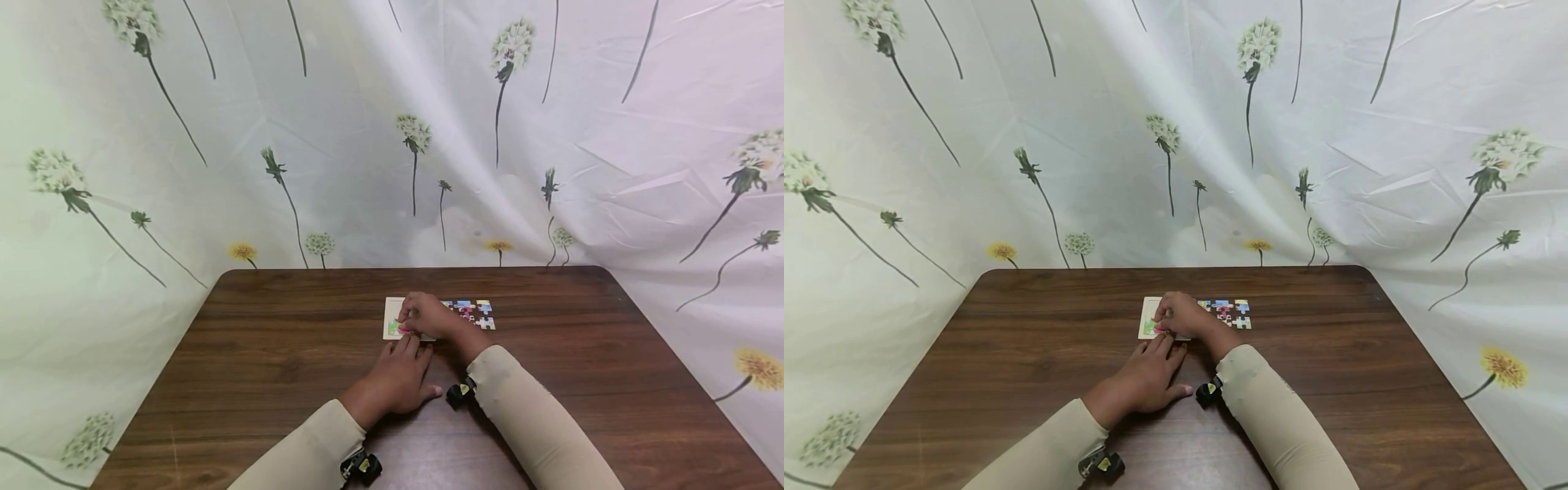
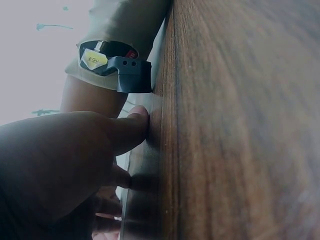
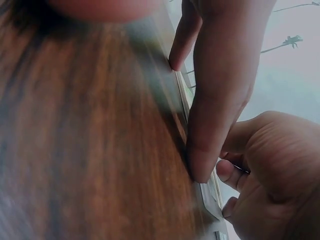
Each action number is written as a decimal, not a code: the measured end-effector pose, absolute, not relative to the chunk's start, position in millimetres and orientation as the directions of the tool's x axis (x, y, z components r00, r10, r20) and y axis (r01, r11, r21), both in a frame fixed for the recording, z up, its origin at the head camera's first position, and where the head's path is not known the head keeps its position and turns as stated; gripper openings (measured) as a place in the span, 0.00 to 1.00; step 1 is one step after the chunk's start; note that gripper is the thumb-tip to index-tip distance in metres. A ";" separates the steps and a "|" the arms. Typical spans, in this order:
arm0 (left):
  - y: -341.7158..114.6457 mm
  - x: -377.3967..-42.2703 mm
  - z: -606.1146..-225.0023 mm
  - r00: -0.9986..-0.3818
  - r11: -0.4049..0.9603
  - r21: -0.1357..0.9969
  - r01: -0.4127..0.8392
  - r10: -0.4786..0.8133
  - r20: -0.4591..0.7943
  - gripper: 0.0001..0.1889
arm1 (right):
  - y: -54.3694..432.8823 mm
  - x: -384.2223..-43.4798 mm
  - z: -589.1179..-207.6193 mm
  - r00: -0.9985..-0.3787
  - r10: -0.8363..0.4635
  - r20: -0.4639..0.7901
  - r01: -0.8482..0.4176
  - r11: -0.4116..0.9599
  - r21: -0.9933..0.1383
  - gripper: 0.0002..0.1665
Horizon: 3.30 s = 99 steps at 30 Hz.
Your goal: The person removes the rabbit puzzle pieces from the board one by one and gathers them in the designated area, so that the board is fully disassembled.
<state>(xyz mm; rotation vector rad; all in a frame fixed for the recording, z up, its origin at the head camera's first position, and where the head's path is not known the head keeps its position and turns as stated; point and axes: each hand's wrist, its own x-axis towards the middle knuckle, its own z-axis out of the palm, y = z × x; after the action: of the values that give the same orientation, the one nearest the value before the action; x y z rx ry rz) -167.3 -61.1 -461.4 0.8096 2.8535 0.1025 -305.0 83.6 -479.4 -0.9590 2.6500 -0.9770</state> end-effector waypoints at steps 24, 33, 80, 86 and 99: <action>-61.6 -167.3 -462.1 -0.838 0.848 0.121 0.515 0.528 -0.138 0.43 | 94.2 -299.8 -472.8 -0.773 -0.620 0.133 -0.567 0.582 -0.584 0.04; -61.3 -167.6 -460.7 -0.842 0.848 0.150 0.509 0.527 -0.120 0.42 | 122.9 -297.4 -470.7 -0.815 -0.557 0.161 -0.520 0.578 -0.629 0.04; -118.6 -228.7 -486.1 -0.948 0.883 0.420 0.209 0.288 -0.134 0.43 | 195.5 -273.5 -484.9 -0.784 -0.584 0.211 -0.591 0.600 -0.540 0.05; -118.7 -227.1 -485.5 -0.947 0.879 0.420 0.225 0.298 -0.117 0.42 | 196.8 -275.0 -486.2 -0.796 -0.576 0.185 -0.578 0.632 -0.517 0.06; -118.0 -226.3 -485.1 -0.944 0.864 0.453 0.222 0.307 -0.123 0.41 | 197.8 -274.5 -486.5 -0.799 -0.572 0.187 -0.573 0.627 -0.528 0.07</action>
<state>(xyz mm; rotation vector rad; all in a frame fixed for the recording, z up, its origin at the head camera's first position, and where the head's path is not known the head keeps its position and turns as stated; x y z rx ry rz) -226.3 -118.0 -485.1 0.4080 2.8463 0.6576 -274.5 197.8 -486.5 -0.9968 2.8350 -0.9214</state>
